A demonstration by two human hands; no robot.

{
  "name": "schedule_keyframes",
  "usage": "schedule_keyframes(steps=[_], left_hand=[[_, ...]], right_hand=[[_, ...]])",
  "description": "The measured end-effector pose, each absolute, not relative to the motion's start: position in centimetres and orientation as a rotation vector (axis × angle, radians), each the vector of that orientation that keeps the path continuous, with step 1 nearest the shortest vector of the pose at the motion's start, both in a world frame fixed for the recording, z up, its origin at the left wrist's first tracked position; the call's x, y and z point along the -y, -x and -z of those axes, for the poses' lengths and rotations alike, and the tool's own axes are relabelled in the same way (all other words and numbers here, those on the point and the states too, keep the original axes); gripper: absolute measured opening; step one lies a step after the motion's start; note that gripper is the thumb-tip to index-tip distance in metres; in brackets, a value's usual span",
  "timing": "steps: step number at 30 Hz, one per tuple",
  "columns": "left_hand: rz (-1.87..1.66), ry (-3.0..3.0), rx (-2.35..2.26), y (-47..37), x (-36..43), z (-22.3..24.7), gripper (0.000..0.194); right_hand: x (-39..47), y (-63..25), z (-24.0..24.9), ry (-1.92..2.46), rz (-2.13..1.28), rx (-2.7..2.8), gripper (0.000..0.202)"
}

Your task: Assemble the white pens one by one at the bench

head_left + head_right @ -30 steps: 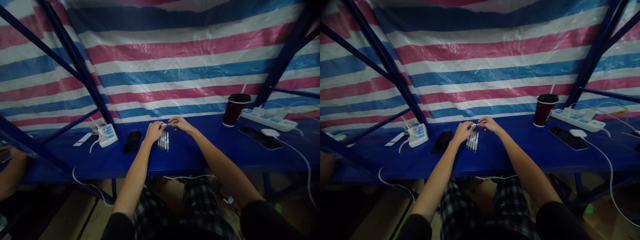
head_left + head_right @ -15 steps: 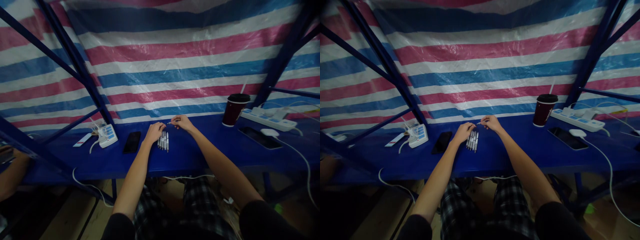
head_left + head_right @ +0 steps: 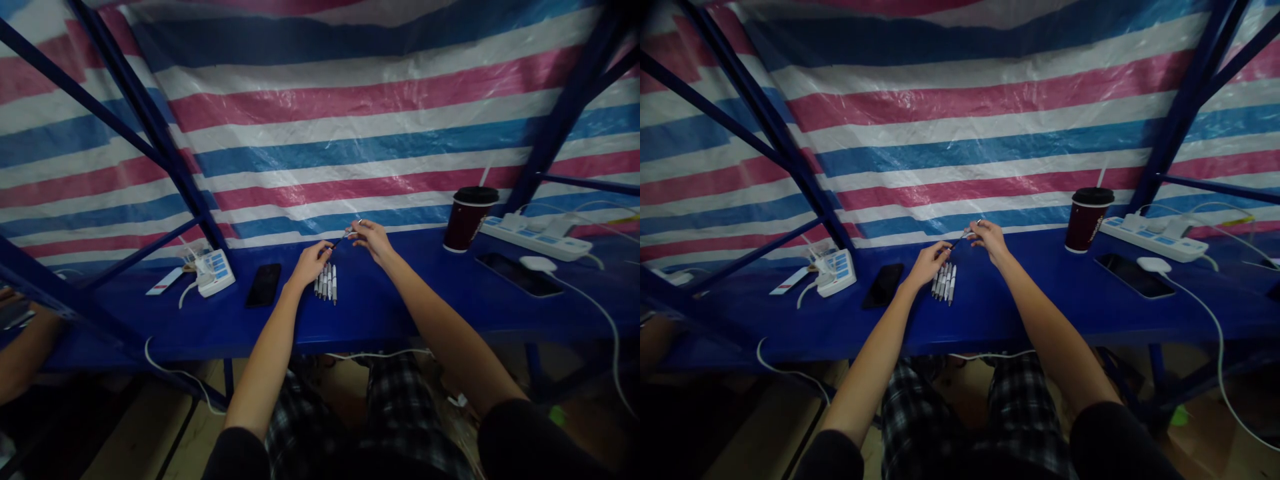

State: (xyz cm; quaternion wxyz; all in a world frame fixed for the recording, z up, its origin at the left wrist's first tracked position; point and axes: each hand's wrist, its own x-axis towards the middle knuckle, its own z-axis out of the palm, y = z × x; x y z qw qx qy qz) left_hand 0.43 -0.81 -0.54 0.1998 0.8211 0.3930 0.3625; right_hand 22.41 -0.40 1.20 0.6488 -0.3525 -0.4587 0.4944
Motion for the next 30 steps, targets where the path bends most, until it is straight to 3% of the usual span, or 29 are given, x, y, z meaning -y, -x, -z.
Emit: schedule_keyframes(steps=[10, 15, 20, 30], left_hand=[[-1.060, -2.150, -1.016, -0.7, 0.9, 0.4, 0.029], [-1.134, -2.050, -0.944, -0.8, 0.7, 0.4, 0.033], [-1.134, -1.955, -0.876, -0.9, 0.4, 0.5, 0.037], [-1.216, -1.706, -0.862, -0.4, 0.1, 0.1, 0.036]], right_hand=[[0.2, -22.3, -1.2, 0.734, -1.126, 0.976, 0.022], [1.1, -19.9, -0.6, 0.700, -1.273, 1.167, 0.034], [1.4, -18.9, -0.4, 0.747, -1.167, 1.229, 0.046], [0.4, -21.8, -1.0, 0.729, -0.955, 1.036, 0.044]])
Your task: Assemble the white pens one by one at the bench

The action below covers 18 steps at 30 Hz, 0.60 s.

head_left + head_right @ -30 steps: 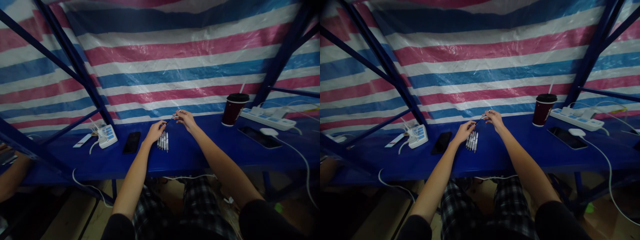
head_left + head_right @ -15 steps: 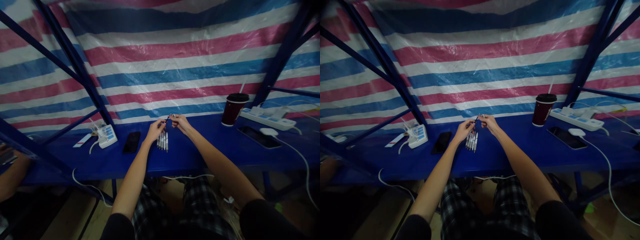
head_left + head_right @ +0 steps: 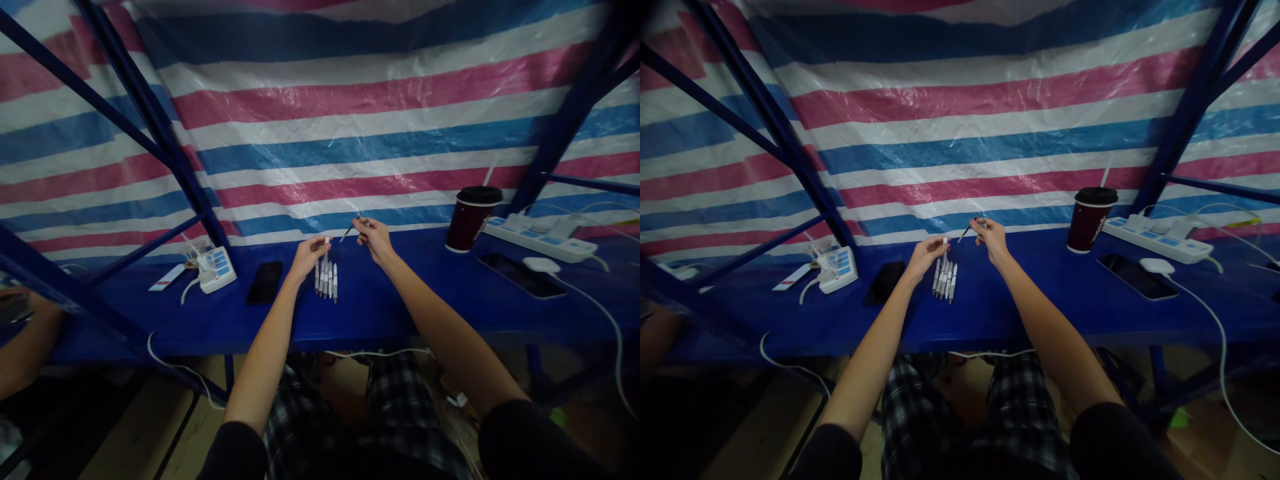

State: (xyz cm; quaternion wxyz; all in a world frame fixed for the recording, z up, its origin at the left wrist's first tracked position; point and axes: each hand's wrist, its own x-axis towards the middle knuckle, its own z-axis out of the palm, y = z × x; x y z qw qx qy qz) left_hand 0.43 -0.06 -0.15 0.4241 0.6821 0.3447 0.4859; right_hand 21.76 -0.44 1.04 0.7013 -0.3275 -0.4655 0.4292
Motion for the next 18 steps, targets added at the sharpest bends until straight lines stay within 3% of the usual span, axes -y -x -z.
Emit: schedule_keyframes(steps=[9, 18], left_hand=[[-1.081, -1.432, -0.716, -0.1, 0.9, -0.7, 0.038], [-1.030, -1.359, -0.738, -0.3, 0.8, -0.5, 0.033]], right_hand=[[1.0, -20.3, -0.2, 0.895, -0.862, 1.607, 0.038], [1.1, -20.4, -0.1, 0.993, -0.823, 1.706, 0.042]])
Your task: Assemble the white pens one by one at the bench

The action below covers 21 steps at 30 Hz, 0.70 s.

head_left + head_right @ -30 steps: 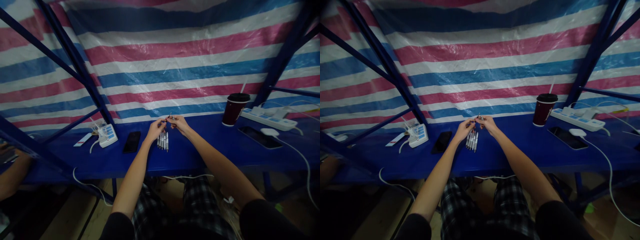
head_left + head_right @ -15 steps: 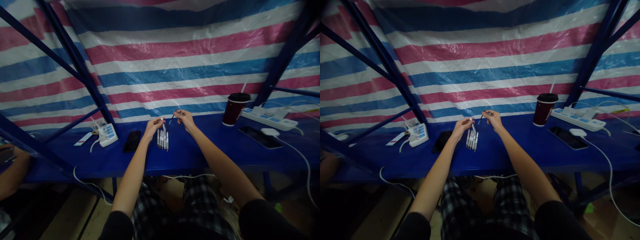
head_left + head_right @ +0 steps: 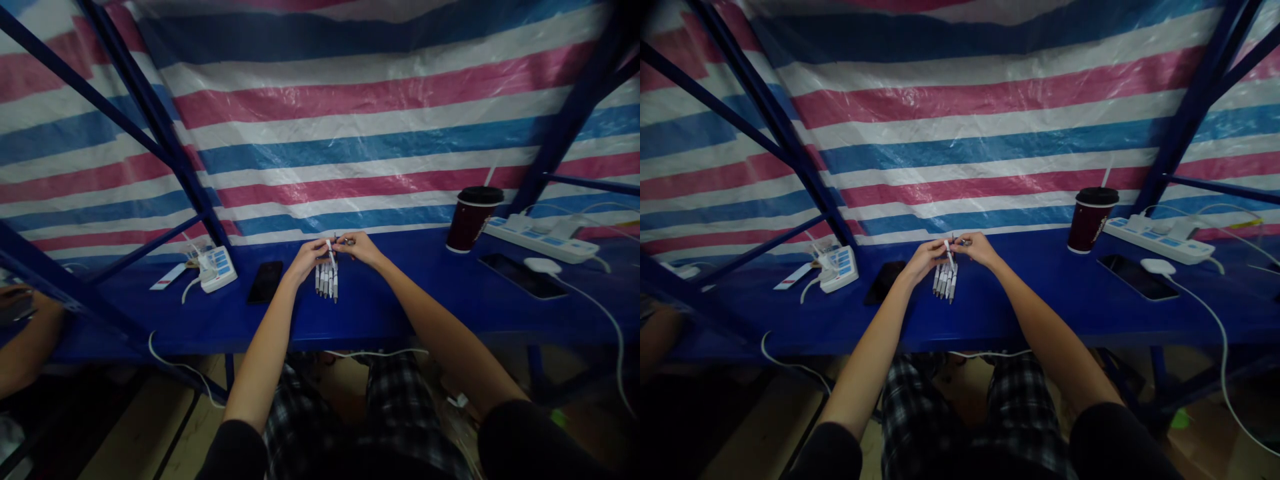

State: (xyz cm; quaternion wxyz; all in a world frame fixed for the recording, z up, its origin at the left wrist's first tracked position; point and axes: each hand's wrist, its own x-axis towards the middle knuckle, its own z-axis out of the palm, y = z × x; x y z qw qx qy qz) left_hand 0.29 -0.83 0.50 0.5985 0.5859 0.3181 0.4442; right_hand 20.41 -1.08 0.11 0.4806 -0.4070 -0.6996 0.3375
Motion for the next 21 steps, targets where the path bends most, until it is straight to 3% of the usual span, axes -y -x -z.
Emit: schedule_keyframes(steps=[21], left_hand=[[-1.060, -1.355, -0.697, -0.20, 0.96, -0.48, 0.037]], right_hand=[[0.94, -20.42, 0.04, 0.996, -0.858, 1.710, 0.044]])
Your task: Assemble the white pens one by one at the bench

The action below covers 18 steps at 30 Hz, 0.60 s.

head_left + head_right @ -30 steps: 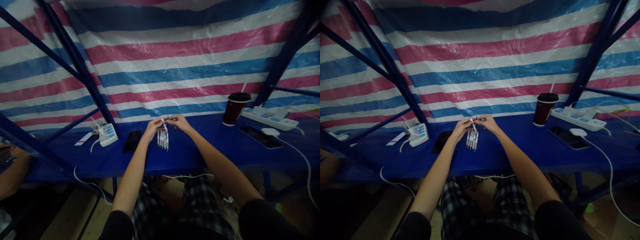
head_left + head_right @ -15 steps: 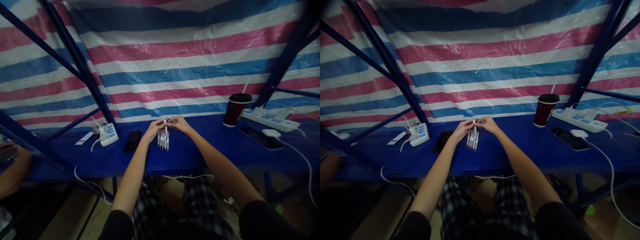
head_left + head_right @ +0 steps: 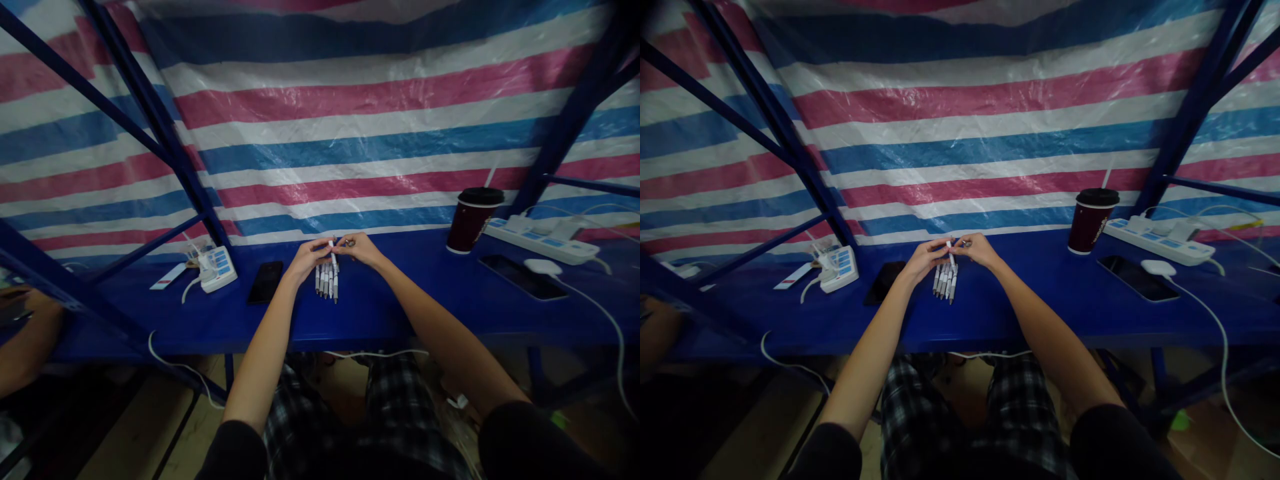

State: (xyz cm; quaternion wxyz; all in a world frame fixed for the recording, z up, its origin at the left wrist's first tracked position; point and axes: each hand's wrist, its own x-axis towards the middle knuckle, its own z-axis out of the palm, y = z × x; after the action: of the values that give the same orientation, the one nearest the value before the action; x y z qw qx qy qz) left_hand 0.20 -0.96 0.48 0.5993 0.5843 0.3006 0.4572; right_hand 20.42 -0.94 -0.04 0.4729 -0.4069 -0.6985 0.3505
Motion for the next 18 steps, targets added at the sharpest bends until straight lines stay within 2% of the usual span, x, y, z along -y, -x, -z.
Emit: schedule_keyframes(steps=[18], left_hand=[[-1.038, -1.354, -0.707, -0.12, 0.73, -0.32, 0.036]], right_hand=[[0.97, -20.47, -0.05, 1.014, -0.843, 1.728, 0.044]])
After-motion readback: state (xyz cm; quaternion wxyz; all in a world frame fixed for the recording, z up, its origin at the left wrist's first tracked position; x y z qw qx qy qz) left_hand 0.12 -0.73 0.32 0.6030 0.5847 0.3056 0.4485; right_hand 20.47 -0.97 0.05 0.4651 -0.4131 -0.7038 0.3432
